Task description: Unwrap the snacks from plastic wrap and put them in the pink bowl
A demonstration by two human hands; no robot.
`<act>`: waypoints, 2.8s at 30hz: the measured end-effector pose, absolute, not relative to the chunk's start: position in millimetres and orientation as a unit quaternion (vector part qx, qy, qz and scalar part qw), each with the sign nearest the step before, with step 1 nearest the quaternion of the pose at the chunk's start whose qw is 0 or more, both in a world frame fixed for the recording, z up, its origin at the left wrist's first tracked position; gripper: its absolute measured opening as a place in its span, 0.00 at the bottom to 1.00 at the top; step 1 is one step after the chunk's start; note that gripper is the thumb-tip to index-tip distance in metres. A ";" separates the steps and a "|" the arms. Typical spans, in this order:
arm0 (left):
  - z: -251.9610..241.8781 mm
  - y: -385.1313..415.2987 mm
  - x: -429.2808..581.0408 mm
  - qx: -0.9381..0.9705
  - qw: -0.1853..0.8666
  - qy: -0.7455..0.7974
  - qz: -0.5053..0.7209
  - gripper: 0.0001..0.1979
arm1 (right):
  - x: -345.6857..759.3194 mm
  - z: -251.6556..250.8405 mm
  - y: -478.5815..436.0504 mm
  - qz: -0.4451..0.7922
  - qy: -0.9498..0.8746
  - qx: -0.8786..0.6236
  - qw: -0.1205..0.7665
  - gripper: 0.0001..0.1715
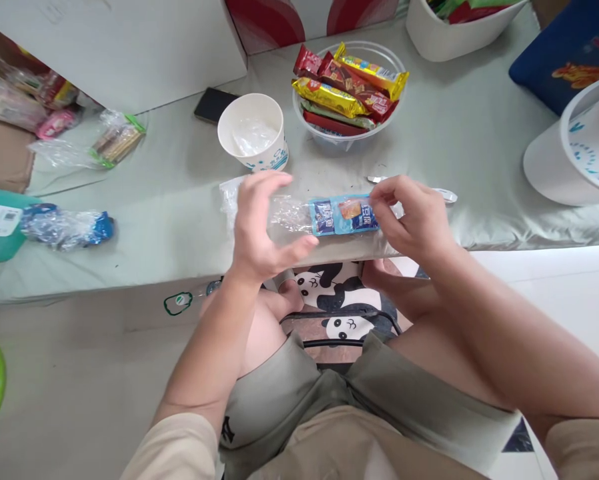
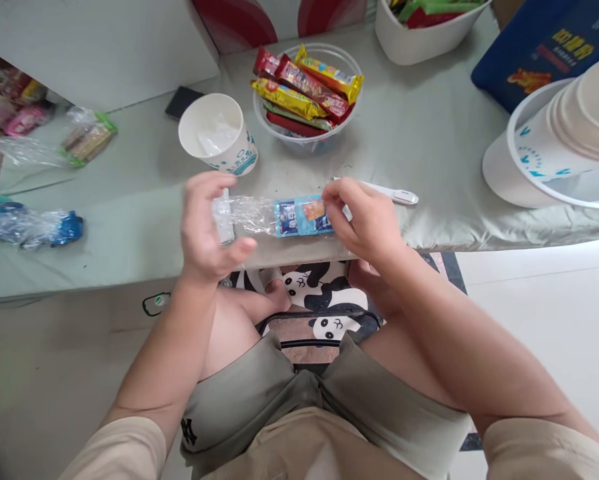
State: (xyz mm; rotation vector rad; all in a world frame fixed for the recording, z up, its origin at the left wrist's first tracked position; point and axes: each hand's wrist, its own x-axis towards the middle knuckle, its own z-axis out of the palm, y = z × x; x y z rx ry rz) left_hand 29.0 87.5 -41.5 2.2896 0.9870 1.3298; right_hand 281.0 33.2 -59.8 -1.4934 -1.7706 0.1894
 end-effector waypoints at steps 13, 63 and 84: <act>-43.1 122.6 48.1 0.729 0.235 0.479 0.428 0.11 | 298.4 -53.0 40.2 0.058 -0.685 -0.663 0.296 0.12; -17.0 66.3 21.3 0.853 0.136 0.490 0.113 0.08 | 266.3 -55.7 45.7 0.154 -0.814 -0.541 0.147 0.31; -57.9 97.9 43.9 0.876 0.284 0.340 0.190 0.21 | 264.3 -55.3 43.7 0.167 -0.808 -0.533 0.188 0.28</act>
